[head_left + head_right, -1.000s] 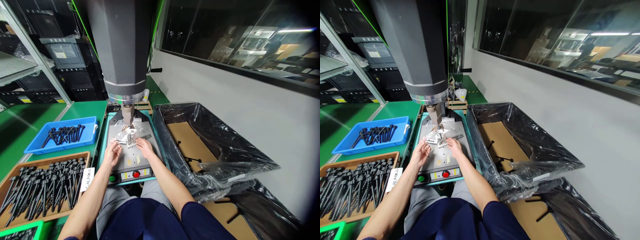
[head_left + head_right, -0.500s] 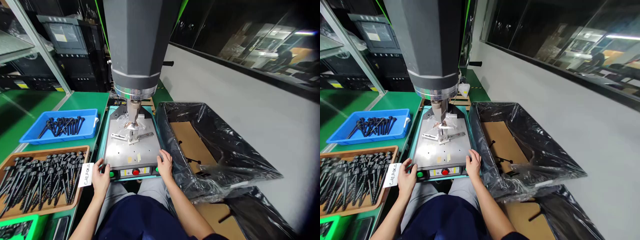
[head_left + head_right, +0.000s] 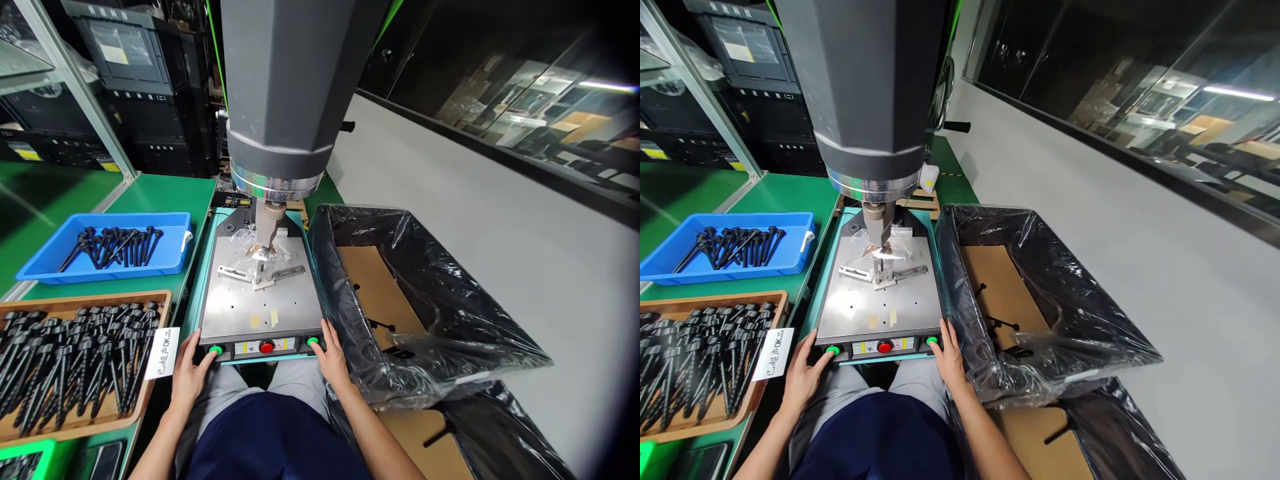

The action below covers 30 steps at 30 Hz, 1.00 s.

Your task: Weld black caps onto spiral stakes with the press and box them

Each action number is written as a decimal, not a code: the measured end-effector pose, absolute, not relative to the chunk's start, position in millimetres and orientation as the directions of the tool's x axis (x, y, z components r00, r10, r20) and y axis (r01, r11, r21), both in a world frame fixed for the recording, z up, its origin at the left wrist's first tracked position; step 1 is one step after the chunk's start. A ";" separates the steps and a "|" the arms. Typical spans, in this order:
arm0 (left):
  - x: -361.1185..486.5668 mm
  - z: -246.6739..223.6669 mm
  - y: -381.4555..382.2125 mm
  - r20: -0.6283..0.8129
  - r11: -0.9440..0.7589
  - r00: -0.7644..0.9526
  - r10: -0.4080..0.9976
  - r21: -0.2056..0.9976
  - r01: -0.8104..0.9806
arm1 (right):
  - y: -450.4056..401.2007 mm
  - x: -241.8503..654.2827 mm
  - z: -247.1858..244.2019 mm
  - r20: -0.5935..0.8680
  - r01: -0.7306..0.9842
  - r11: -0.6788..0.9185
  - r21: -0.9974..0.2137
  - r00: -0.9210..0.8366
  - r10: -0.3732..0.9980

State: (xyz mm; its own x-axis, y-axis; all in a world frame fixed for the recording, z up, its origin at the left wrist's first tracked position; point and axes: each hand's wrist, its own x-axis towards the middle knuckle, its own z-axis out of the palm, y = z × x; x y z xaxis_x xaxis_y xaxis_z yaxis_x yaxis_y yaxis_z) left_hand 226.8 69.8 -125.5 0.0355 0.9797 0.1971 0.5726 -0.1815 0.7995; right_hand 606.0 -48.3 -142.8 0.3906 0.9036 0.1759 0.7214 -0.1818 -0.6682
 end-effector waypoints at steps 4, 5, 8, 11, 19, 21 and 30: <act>233.8 -111.9 65.2 0.161 -0.136 0.009 0.987 0.798 0.588 | -48.0 604.3 -142.0 0.175 0.715 -0.174 -0.677 0.386 0.906; 236.3 -106.2 63.1 0.171 -0.137 -0.002 0.985 0.794 0.593 | -48.0 604.6 -142.1 0.171 0.713 -0.171 -0.680 0.381 0.908; 247.8 -85.5 55.7 0.289 -0.206 -0.044 0.956 0.773 0.599 | -47.7 605.9 -142.4 0.158 0.704 -0.164 -0.691 0.369 0.916; 268.7 -66.2 51.7 0.369 -0.302 -0.029 0.929 0.801 0.516 | -46.7 605.6 -142.0 0.158 0.693 -0.169 -0.701 0.381 0.911; 342.7 -50.5 101.1 -0.106 0.119 0.081 0.991 0.978 -0.171 | -45.5 602.1 -137.0 0.123 0.635 -0.201 -0.746 0.428 0.895; 355.7 -45.8 122.6 -0.113 0.142 0.119 0.986 0.952 -0.272 | -44.6 604.3 -135.4 0.138 0.613 -0.177 -0.770 0.432 0.891; 387.3 -7.6 177.3 -0.101 0.150 0.126 0.987 0.857 -0.493 | -20.0 608.1 -96.8 0.208 0.485 -0.148 -0.862 0.603 0.770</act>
State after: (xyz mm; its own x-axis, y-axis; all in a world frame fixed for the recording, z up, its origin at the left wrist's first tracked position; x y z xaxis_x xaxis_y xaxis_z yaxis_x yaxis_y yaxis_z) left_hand 387.3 177.3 -7.6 0.1258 0.9869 -0.1008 -0.4932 0.1504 0.8568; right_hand 608.1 -20.0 -96.8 0.6032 0.7701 0.2076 0.4854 -0.1478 -0.8617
